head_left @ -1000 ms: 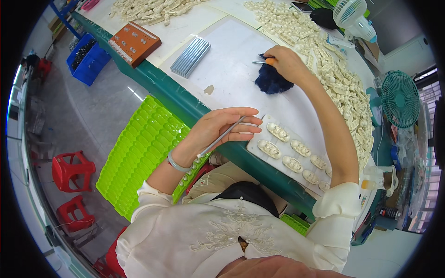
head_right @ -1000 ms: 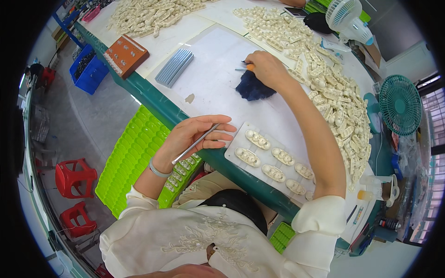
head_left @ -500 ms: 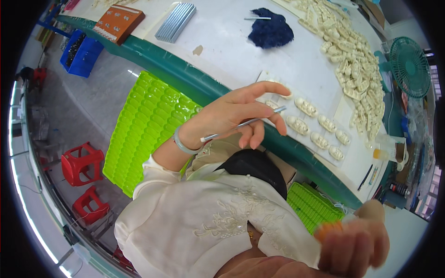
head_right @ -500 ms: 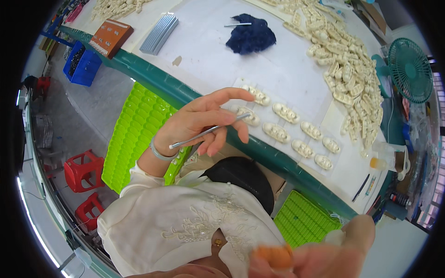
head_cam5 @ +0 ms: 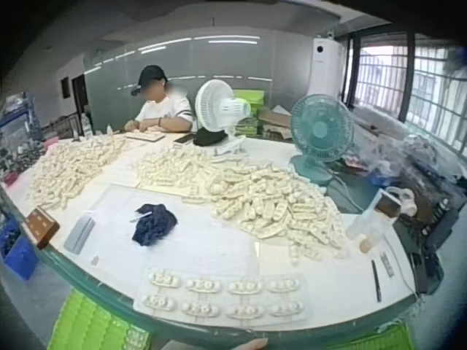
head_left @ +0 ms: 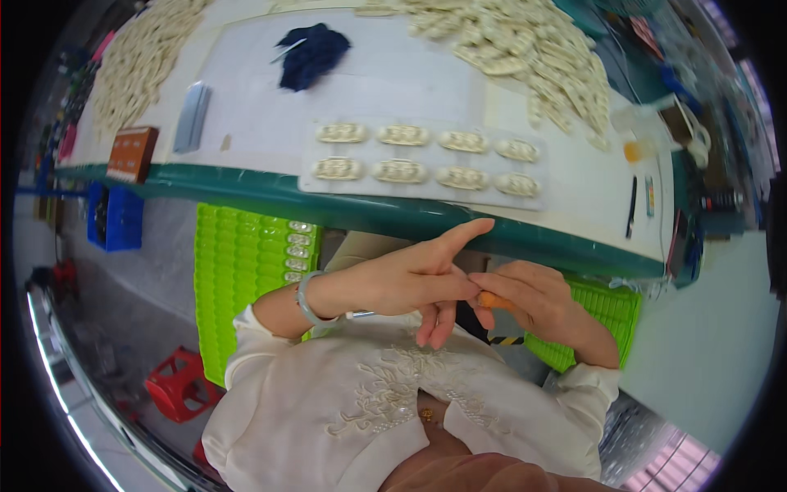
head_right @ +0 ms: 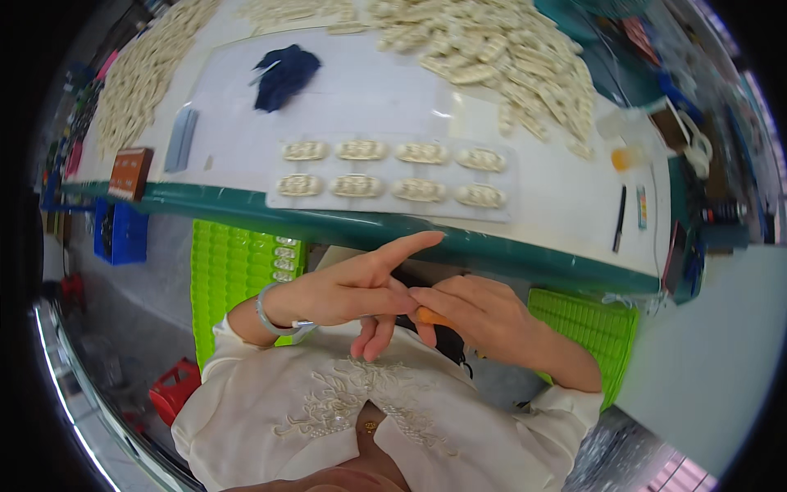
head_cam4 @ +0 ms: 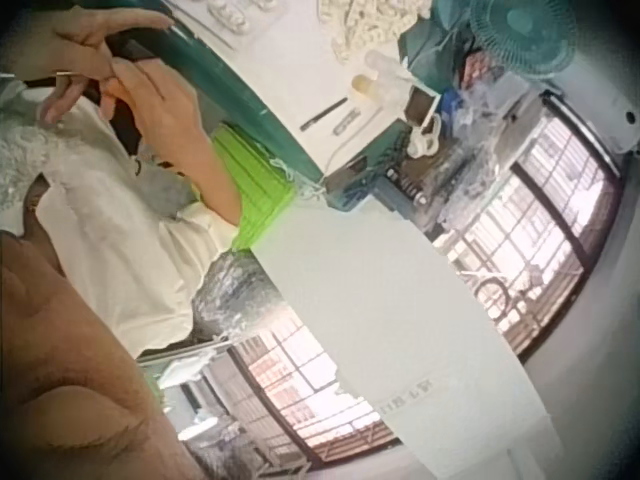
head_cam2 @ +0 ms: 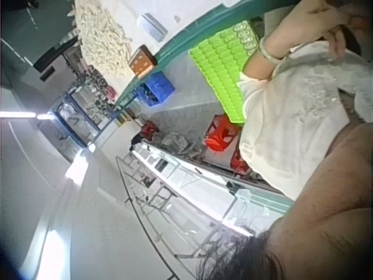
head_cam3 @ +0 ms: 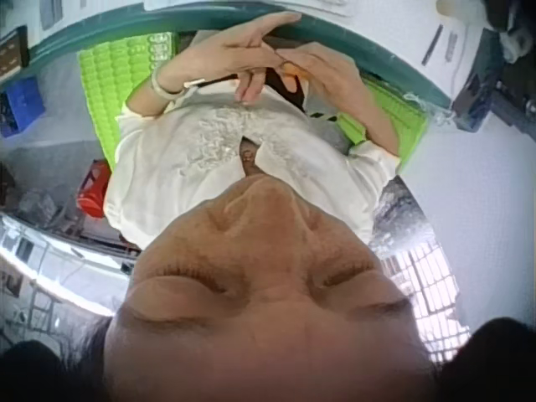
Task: Assembling small white plastic components by applying glue and using a fine-tipped tool on a production line.
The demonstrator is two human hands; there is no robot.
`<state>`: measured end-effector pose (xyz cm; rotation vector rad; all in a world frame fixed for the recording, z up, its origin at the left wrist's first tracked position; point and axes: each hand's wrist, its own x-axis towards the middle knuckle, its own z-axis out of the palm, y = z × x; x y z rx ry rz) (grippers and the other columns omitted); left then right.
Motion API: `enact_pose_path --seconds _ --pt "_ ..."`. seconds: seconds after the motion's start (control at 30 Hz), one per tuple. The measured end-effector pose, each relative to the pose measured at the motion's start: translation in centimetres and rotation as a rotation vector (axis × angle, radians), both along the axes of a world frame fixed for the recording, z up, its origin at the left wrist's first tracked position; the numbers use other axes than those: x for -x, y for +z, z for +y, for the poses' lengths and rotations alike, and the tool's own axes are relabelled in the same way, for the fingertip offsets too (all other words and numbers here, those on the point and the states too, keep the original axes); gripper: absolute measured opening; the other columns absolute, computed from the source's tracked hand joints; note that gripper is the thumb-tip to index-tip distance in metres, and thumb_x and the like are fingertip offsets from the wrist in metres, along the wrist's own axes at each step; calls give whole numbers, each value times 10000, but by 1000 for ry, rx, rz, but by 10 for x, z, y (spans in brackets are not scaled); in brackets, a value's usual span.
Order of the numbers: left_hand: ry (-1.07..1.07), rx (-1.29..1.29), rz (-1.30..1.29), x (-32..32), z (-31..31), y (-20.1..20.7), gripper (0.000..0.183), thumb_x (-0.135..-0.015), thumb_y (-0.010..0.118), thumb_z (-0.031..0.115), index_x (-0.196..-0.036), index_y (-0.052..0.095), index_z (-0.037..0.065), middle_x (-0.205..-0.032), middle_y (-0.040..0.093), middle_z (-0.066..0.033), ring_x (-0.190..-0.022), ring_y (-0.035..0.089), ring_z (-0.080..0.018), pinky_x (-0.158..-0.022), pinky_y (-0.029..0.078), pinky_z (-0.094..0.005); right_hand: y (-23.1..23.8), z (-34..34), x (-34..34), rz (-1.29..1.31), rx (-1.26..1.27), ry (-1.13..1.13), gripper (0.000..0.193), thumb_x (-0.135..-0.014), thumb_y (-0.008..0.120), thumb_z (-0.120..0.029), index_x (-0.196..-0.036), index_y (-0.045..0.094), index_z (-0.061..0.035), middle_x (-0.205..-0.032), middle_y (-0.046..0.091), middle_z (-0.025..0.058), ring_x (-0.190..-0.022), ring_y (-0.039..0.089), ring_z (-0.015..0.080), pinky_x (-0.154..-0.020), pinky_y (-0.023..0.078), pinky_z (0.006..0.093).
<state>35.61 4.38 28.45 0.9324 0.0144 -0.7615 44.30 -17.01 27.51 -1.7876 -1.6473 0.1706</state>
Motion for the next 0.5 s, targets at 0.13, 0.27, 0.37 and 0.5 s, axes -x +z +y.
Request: enact_pose_path --seconds 0.13,0.27,0.37,0.5 --pt "84 106 71 -11 -10 7 611 -960 379 332 -1450 182 24 -1018 631 -251 -646 675 -267 -510 546 -279 -10 -24 2 399 -87 -210 309 -765 621 11 -1074 624 -4 -866 630 98 -640 610 164 -540 479 252" --pt "326 210 -127 -19 -12 -20 470 -936 473 256 -1274 459 -70 -1032 606 -204 -709 664 -240 -563 552 -262 -37 -28 2 1057 -232 -456 192 -871 539 10 -1043 623 22 -754 615 85 -548 566 102 -503 450 227" --pt "372 -318 -553 -24 -33 -26 422 -869 572 17 -1267 461 -70 -1074 543 -152 -776 629 -186 -627 545 -232 -47 -18 4 1453 -352 -480 176 -941 499 -48 -1041 613 41 -746 614 66 -544 554 90 -501 443 228" --pt "351 -521 -568 -35 -31 -29 183 -860 597 -31 -1040 595 -3 -1122 532 -85 -913 555 -125 -701 492 -233 -43 -16 -15 1390 -174 -365 175 -902 582 -79 -1044 614 19 -791 634 81 -597 581 109 -539 457 226"
